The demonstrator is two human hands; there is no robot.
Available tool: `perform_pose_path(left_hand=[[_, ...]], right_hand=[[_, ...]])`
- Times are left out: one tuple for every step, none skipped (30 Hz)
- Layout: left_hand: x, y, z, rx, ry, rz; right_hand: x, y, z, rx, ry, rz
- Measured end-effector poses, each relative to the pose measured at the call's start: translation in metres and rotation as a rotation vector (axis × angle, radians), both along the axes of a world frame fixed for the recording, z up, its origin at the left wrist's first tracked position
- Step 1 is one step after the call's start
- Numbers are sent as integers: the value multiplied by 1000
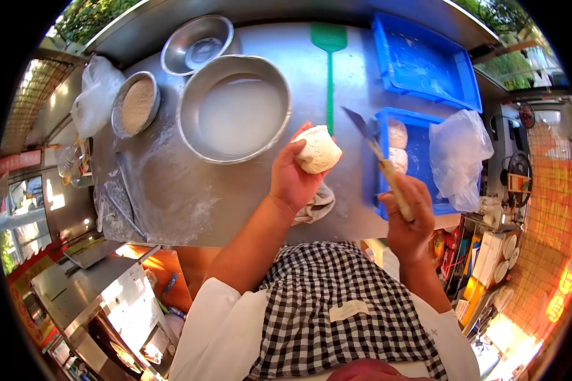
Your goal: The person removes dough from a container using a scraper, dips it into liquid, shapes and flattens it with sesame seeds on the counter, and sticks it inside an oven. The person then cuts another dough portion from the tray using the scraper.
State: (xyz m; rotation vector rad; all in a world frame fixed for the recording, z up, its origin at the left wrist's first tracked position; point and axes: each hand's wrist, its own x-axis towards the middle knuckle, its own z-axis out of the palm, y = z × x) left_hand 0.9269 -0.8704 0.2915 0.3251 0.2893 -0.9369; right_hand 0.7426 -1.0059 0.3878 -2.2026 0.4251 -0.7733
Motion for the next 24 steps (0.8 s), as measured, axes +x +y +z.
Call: perform_pose_path(left_hand=[[10,11,-2,57,15,5],[19,22,-4,83,-29,2],[29,32,-4,109,-73,-1],[40,42,-4,135,-116,-5],[52,51,-6,112,-103,29],[66,61,-5,144,-148,43],[81,71,-3,176,-192,54],[95,80,-2,208,-237,62],[108,86,-5,306,-326,83],[122,92,-9,449,-438,72],[137,96,-15,591,-551,60],[149,97,-17,732,-663,48],[159,97,-16,868,-759,-6],[171,96,-28,1020,-935,-31],[184,96,-51,1169,-1113,-56],[193,95,-67,1315,-1292,-79],[198,94,-72,1400,-1362,-132],[200,92,-71,1484,-1431,-186],[202,90,-71,1567,-1500,-241],[203,89,-70,1659,-1518,-351],[203,88,-54,1752,-1533,-462],[203,86,-45,1845,-1543,-575],[208,86,-48,1823,-1519,-612],[214,86,-53,1800,-1494,-651]], right_hand=[[6,5,-4,53,-19,-12],[13,11,-7,140,-25,-21],[19,17,-8,226,-31,-29],[25,23,-9,312,-35,-39],[33,31,-7,372,-29,-33],[39,37,-8,390,-26,-28],[43,43,-9,408,-23,-25],[47,49,-12,426,-22,-27],[50,54,-13,433,-12,-30],[51,58,-15,441,-1,-36],[53,61,-16,448,9,-43],[54,64,-18,445,15,-51],[54,67,-20,442,20,-60],[54,69,-22,438,25,-70],[54,71,-23,443,25,-81],[54,73,-25,448,25,-92],[52,74,-25,452,26,-103],[50,76,-26,458,26,-118],[47,77,-26,465,27,-133],[44,78,-27,472,29,-148],[39,79,-27,477,37,-168],[35,80,-28,484,44,-185],[32,80,-29,489,49,-202],[28,80,-30,497,59,-217]])
